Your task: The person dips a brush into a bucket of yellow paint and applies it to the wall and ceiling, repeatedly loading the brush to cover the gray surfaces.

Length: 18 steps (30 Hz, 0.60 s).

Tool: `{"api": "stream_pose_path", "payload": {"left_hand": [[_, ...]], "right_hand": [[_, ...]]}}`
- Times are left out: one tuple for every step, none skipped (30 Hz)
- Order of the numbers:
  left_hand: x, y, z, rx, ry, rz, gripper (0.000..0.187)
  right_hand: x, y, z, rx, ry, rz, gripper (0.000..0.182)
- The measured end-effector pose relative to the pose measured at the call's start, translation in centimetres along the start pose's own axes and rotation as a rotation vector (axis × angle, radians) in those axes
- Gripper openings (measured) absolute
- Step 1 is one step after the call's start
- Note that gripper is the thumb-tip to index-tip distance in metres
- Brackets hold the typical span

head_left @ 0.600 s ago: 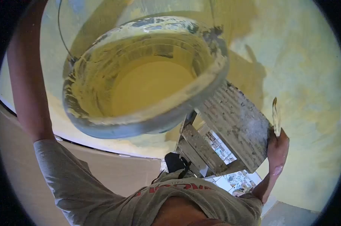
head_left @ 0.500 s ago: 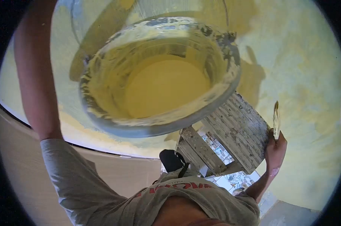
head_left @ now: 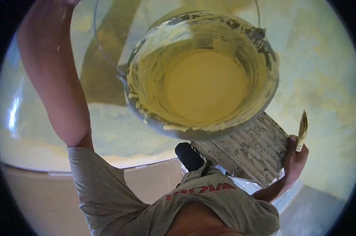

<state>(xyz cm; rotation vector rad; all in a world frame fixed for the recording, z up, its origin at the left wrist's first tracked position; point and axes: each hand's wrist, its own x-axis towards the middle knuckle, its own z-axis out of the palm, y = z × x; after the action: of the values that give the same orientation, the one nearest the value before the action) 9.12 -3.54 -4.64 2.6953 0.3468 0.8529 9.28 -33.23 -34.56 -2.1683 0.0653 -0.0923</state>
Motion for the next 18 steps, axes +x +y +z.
{"api": "stream_pose_path", "payload": {"left_hand": [[0.7, 0.3, 1.0, -0.014, -0.033, 0.011, 0.04], [1.4, 1.1, 2.1, 0.021, -0.065, 0.048, 0.034], [0.7, 3.1, 3.7, 0.057, -0.099, 0.084, 0.033], [1.4, 3.1, 4.2, 0.086, -0.149, 0.104, 0.037], [3.1, 1.5, 3.7, 0.119, -0.207, 0.115, 0.044], [4.8, -1.3, 2.2, 0.15, -0.253, 0.132, 0.054], [5.9, -2.8, 1.5, 0.177, -0.287, 0.149, 0.065], [6.2, -5.6, -1.1, 0.206, -0.315, 0.166, 0.076], [7.7, -7.7, -2.1, 0.232, -0.361, 0.181, 0.089], [7.8, -7.2, -1.6, 0.227, -0.41, 0.161, 0.089], [7.5, -6.5, -0.9, 0.004, -0.501, 0.064, 0.081], [7.1, -5.6, -0.4, -0.22, -0.584, -0.037, 0.073], [6.7, -4.6, -0.2, -0.439, -0.661, -0.147, 0.065], [6.5, -3.3, 0.0, -0.444, -0.652, -0.158, 0.065], [6.5, -2.0, 0.3, -0.466, -0.589, -0.283, 0.054], [7.0, -1.8, -0.2, -0.491, -0.536, -0.405, 0.044], [7.2, -2.2, -0.2, -0.498, -0.541, -0.416, 0.044], [7.3, -2.0, -0.1, -0.541, -0.523, -0.46, 0.045]], "right_hand": [[-0.1, -0.2, 0.0, -0.012, 0.009, 0.034, 0.028], [-0.1, -0.5, 0.2, 0.013, 0.015, 0.027, 0.026], [0.1, -0.7, 0.3, 0.037, 0.017, 0.023, 0.024], [0.0, -0.5, 0.3, -0.039, 0.028, 0.034, 0.034], [0.0, -1.0, 0.3, -0.111, 0.044, -0.09, 0.032], [0.0, -0.5, 0.4, -0.14, 0.064, -0.173, 0.031], [0.0, 0.0, 0.4, -0.171, 0.085, -0.27, 0.029], [0.2, -0.4, -0.1, -0.059, -0.035, -0.07, 0.027], [0.0, 1.1, -0.5, -0.087, -0.056, -0.164, 0.03], [-0.6, 1.4, -0.8, -0.134, -0.094, -0.156, 0.032], [-0.1, 1.7, -0.9, -0.18, -0.105, -0.18, 0.033], [0.0, 2.0, -0.7, -0.129, -0.092, -0.139, 0.033], [-0.2, 2.2, -0.5, -0.075, -0.087, -0.096, 0.032], [-0.2, 2.2, -0.5, -0.093, -0.116, -0.071, 0.031], [0.8, -0.1, -0.8, -0.073, -0.132, -0.075, 0.029], [0.7, -0.9, -0.8, -0.094, -0.115, -0.107, 0.028], [0.6, -1.0, -0.4, -0.117, -0.101, -0.14, 0.027], [0.9, -1.9, -0.7, -0.158, -0.105, -0.123, 0.025]]}}
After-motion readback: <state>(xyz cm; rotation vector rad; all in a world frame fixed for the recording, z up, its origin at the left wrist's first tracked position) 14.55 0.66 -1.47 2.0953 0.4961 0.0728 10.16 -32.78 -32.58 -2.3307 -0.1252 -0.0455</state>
